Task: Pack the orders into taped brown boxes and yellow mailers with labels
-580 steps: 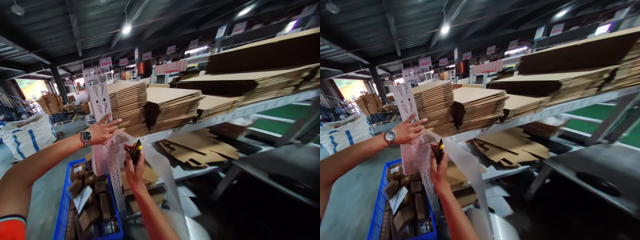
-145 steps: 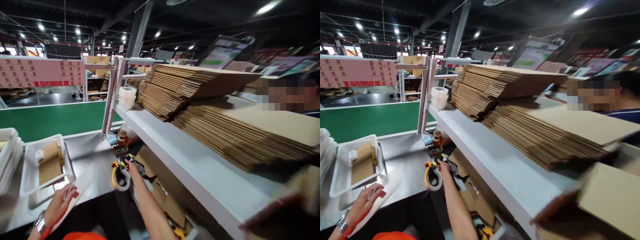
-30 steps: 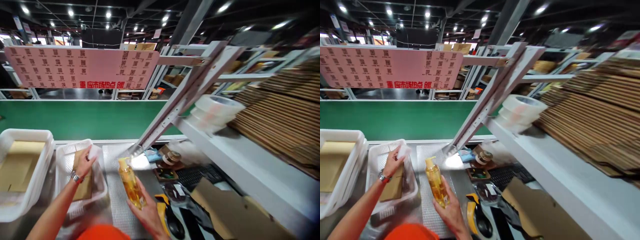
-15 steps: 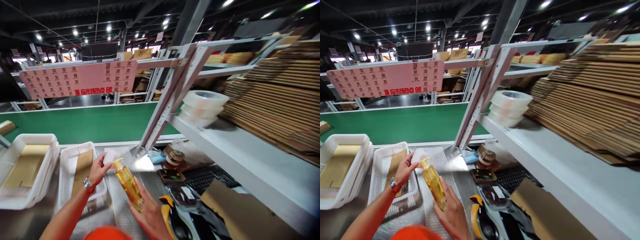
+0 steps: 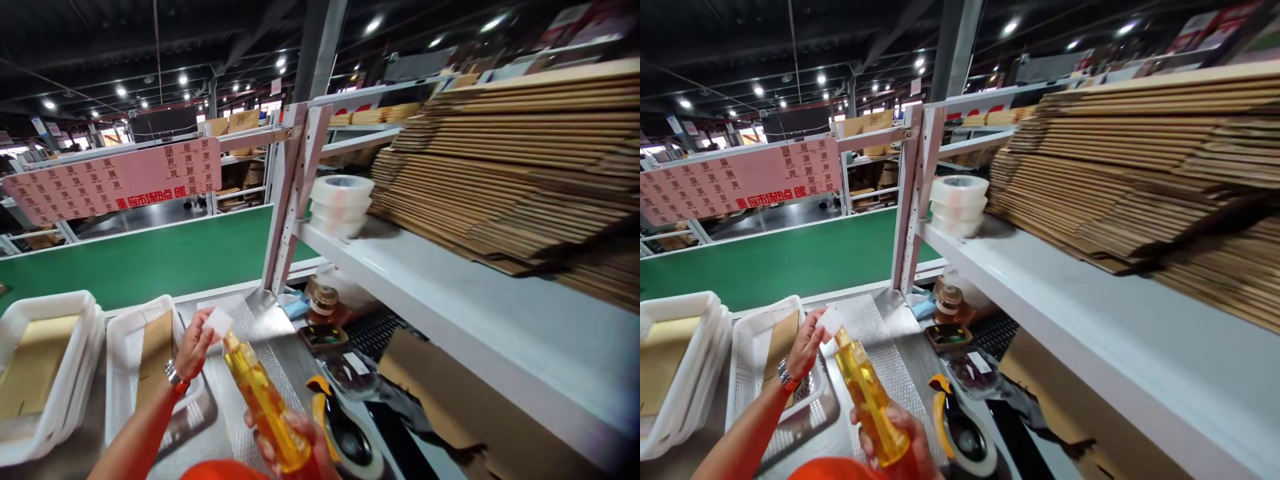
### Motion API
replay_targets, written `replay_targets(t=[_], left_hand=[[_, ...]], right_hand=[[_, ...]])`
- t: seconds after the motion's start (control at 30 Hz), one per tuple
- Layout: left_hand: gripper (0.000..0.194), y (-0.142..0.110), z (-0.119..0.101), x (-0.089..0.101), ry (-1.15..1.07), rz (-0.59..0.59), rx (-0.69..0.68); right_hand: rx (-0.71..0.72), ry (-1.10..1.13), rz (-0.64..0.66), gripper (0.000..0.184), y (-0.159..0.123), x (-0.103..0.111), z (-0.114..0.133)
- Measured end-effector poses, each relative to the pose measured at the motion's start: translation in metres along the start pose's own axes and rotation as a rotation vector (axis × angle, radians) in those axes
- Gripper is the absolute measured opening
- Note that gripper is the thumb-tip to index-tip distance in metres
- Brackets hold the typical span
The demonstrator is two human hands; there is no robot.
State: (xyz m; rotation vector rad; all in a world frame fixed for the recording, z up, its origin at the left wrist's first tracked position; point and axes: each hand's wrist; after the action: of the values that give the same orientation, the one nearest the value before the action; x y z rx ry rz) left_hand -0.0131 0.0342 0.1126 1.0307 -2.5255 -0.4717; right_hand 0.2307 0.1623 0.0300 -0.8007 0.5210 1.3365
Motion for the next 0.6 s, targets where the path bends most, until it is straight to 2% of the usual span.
replay_targets(t=[0.1,0.2,0.37,0.5,0.6], left_hand=[[0.064,0.006,0.000,-0.003,-0.017,0.053,-0.001],[0.071,0.010,0.005,-0.004,-0.070,0.131,0.009],[0.090,0.006,0.016,-0.016,-0.255,0.163,0.037],[0.076,-0.011,0.018,-0.028,-0.284,0.135,0.014],[0.067,-0.023,0.019,-0.029,-0.220,0.129,0.033]], right_hand=[[-0.063,0.092,0.024,0.053,0.000,0.007,-0.006],[-0.064,0.118,0.065,0.054,0.002,0.011,-0.012],[-0.050,0.177,0.090,0.052,0.005,0.002,-0.022],[0.016,0.176,0.040,0.045,0.010,-0.004,-0.029],[-0.018,0.106,-0.017,0.047,0.011,-0.003,-0.031]])
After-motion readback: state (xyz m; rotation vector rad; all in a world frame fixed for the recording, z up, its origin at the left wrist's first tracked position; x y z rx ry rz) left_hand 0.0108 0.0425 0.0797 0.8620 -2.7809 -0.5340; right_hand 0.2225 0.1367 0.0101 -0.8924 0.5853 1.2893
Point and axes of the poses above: each hand's wrist, its own y-axis towards the middle knuckle, its own x-axis out of the back of the hand, z = x × y, and after that the axes turned 8 degrees about -x, right-handed
